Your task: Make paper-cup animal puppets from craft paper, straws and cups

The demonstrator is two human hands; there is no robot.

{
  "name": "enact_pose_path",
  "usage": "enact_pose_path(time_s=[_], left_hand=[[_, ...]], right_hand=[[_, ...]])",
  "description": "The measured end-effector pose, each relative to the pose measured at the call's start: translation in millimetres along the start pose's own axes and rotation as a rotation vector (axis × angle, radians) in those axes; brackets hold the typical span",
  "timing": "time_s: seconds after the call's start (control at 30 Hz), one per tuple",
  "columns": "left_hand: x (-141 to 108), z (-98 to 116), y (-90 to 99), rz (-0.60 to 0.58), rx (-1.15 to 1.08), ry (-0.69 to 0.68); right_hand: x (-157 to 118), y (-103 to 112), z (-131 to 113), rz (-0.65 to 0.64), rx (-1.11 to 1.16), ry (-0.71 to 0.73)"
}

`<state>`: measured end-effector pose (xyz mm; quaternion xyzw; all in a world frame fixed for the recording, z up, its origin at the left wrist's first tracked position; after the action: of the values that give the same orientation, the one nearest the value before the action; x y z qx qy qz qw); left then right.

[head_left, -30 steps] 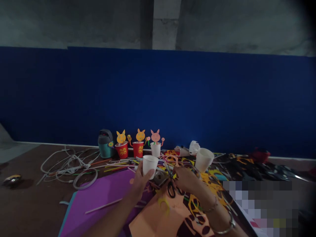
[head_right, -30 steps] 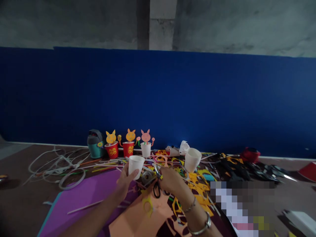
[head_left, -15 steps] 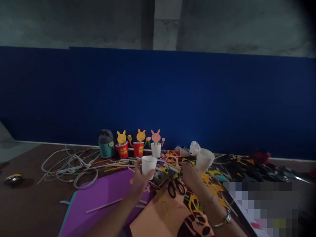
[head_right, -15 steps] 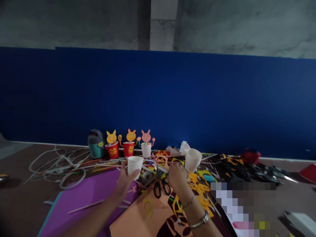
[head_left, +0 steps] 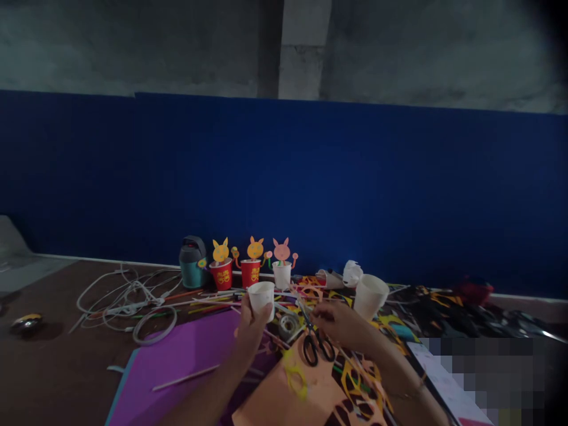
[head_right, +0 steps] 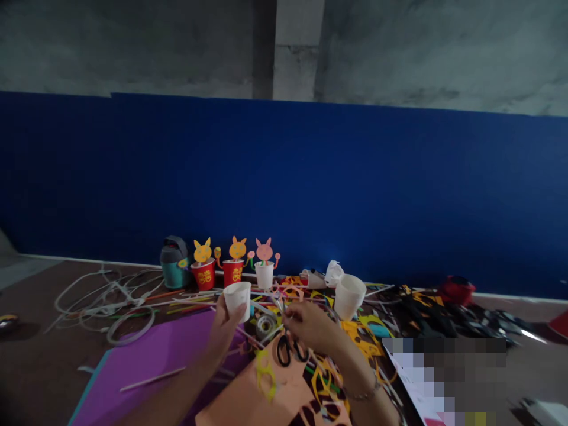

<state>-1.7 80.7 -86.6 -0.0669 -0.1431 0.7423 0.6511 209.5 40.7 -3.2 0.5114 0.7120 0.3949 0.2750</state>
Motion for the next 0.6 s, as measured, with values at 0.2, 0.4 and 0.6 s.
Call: enact_pose_path(time_s=[0.2, 0.4, 0.6], left_hand=[[7.4, -6.0, 3.1, 0.01, 0.002, -0.072], [1.2, 2.7, -1.7, -0.018, -0.005, -0.059], [-0.5, 7.9, -3.1, -0.018, 0.037, -0.088]], right_hand=[[-16.3, -21.2, -15.9, -0.302, 0.266, 0.036], [-15.4, -25.7, -23.9, -0.329, 0.303, 0.004], [-15.6, -28.1, -33.6, -0.38, 0.402, -0.015]])
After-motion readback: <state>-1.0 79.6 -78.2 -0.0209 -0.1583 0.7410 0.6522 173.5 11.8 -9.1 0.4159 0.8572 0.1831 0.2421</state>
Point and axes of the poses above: each hand's wrist, its own x-axis towards the middle knuckle, its own y-axis out of the back of the hand, z = x × y, the point moved 5 cm from there along x, towards the middle knuckle, and after that the axes turned 4 degrees about y, right-handed, at the moved point
